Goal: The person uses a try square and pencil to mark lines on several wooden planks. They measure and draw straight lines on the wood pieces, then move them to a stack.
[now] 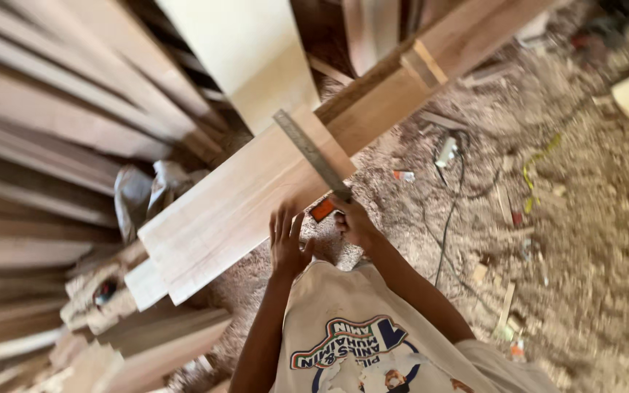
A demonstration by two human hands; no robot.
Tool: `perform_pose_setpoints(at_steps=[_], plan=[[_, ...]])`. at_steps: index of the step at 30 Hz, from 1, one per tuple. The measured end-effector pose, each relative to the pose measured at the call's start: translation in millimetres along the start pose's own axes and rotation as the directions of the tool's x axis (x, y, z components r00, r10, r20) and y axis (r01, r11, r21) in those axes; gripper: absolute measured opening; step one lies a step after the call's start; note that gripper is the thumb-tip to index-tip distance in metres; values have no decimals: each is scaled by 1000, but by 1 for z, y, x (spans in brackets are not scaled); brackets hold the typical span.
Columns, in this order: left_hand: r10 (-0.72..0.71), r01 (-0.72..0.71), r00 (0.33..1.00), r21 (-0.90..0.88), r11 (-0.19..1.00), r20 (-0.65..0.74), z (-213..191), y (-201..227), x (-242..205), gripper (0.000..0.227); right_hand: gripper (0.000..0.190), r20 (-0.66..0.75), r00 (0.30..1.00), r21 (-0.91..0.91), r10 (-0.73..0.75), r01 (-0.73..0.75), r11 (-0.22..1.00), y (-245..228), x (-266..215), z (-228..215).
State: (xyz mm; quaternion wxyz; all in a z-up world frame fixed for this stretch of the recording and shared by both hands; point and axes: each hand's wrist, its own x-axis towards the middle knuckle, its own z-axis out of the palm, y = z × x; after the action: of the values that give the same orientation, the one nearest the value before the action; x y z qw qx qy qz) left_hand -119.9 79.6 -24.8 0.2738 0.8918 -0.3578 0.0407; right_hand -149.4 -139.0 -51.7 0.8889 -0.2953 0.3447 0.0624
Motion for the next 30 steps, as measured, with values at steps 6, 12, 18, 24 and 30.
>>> perform_pose_setpoints(at_steps=[6,12,18,24,30], plan=[[-705,721,692,-106,685,152,8,11,-175,63,27,215,955,49,-204,198,979,-58,-78,-52],[-904,929,-132,-266,-256,408,25,42,-307,45,12,526,692,255,-494,426,868,-125,-103,-66],[-811,979,-122,-63,-191,572,41,46,-330,41,19,522,692,41,-499,564,825,-137,-111,-51],[-925,966,189,-234,115,329,26,-23,-280,42,18,380,773,-463,-507,634,619,-117,-96,-48],[-949,797,-195,-604,-5,-250,-34,-136,-200,73,43,472,685,-841,-555,539,-49,-112,-60,-46]])
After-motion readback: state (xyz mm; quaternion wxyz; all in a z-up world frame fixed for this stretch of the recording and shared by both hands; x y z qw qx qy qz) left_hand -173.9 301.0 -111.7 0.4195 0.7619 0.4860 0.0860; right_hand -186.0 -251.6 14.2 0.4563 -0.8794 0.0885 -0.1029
